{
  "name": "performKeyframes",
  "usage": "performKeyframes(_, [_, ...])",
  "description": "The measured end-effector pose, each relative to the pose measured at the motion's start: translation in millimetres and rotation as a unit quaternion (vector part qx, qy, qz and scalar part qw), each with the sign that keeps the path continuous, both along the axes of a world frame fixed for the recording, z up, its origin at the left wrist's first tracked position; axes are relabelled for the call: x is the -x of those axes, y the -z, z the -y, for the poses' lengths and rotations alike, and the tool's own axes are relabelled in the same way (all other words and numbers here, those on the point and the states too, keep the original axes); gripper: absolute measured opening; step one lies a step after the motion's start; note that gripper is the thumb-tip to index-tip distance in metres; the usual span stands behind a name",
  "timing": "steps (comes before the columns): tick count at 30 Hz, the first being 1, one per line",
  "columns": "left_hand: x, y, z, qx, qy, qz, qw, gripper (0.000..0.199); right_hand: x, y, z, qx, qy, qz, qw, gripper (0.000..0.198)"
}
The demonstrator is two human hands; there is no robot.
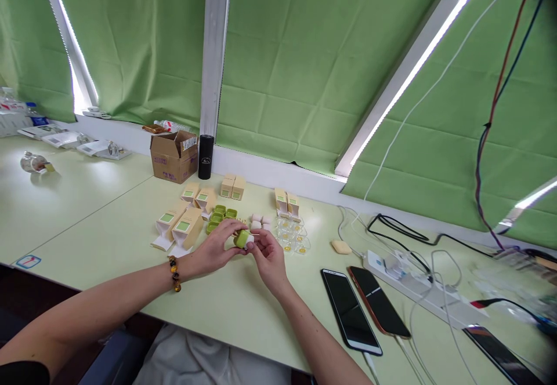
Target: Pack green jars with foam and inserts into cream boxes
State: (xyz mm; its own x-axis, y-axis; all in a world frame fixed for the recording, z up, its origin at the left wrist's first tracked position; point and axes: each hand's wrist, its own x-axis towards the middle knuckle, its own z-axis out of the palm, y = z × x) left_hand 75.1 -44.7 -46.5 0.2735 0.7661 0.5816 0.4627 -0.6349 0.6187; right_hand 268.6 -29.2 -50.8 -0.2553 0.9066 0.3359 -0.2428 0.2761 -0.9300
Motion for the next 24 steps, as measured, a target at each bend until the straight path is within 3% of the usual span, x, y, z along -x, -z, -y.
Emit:
performKeyframes(9, [-3.2,-3.6,-4.0,0.087,-0.006,0.105,0.991,0.051,-3.7,-2.4,-0.8,0.001,0.009,-0.002,1.0,0.043])
performKeyframes(24, [-3.0,-1.2,-4.5,0.063,0.004,0.097,0.993,0.05,-3.0,-0.7,0.4,0.002,0.012,0.013,1.0,0.041])
